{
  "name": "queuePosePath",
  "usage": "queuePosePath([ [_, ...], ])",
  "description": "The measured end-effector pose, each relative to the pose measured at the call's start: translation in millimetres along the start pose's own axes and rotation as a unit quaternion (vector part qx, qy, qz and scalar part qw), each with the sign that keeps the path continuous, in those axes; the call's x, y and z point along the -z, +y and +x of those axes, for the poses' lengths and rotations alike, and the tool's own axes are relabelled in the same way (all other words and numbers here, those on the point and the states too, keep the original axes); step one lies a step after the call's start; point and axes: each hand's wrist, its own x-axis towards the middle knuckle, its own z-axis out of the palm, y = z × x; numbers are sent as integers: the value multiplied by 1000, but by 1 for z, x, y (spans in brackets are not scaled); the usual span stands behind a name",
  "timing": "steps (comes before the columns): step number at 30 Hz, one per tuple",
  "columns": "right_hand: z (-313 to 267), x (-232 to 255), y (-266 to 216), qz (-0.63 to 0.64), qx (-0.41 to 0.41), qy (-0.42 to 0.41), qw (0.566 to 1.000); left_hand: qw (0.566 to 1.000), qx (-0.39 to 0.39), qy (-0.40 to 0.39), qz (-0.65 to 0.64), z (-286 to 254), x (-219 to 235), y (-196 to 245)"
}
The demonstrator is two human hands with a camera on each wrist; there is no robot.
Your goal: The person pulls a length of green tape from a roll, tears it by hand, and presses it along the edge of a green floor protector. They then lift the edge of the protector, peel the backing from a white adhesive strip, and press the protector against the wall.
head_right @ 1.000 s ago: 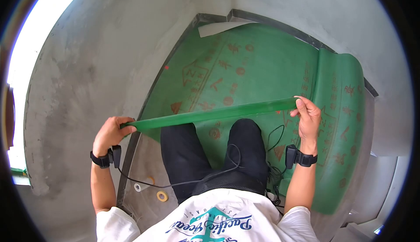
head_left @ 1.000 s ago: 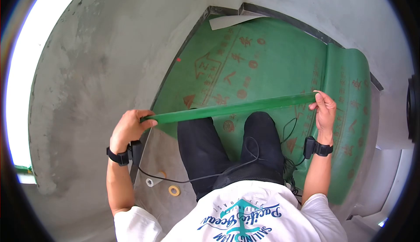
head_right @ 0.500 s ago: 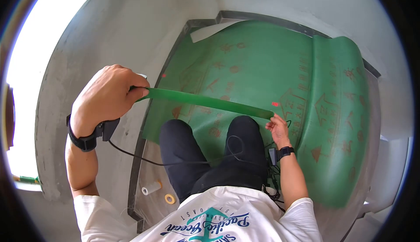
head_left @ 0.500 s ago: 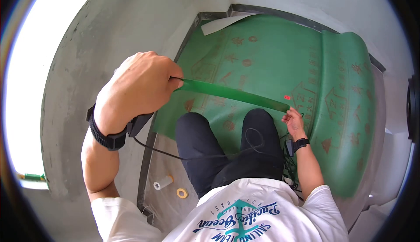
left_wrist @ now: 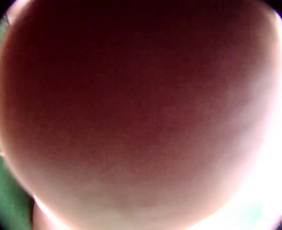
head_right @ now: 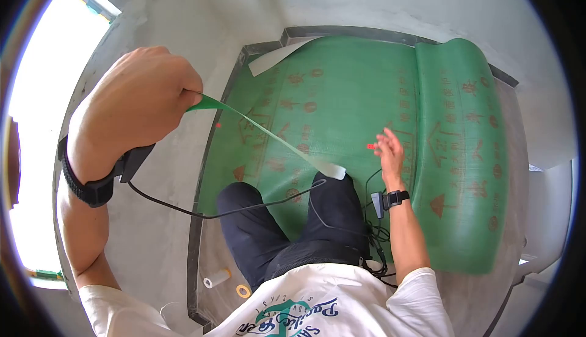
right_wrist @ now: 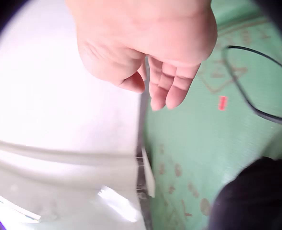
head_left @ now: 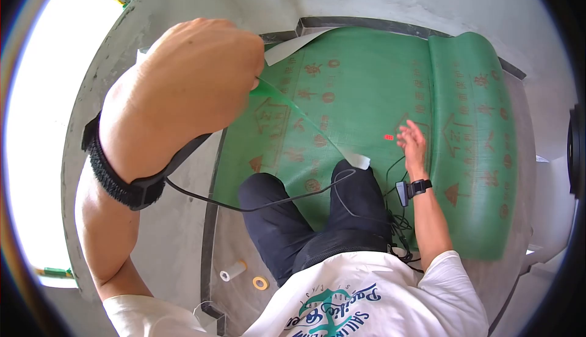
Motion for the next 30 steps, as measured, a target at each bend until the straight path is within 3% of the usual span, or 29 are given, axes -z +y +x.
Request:
queuePosePath([
  [3,-31,-71,-128,-21,175,-135,975,999,-20,-36,8,8,-1,4],
  [5,-52,-114,-183,-13,293,-235,927,993,40,-109,-6,16,1,15],
  [6,-63,-135,-204,-29,345,-274,897,999,-14,-43,-26,13,-9,9],
  [8,-82,-173,-229,-39,419,-302,855,999,-9,-38,-30,12,-17,9],
  [15,-100,-217,-237,-82,423,-359,828,989,62,-132,-17,7,-15,10],
  [17,-103,-220,-238,-48,386,-368,845,983,77,-161,-40,8,-15,12],
  [27,-89,-227,-225,-118,484,-336,799,974,77,-122,-173,-6,-45,-1],
  [29,-93,-225,-220,-126,543,-291,778,966,80,-114,-218,-14,-48,1],
  [30,-93,-226,-217,-127,542,-290,778,958,73,-76,-267,-21,-59,0],
])
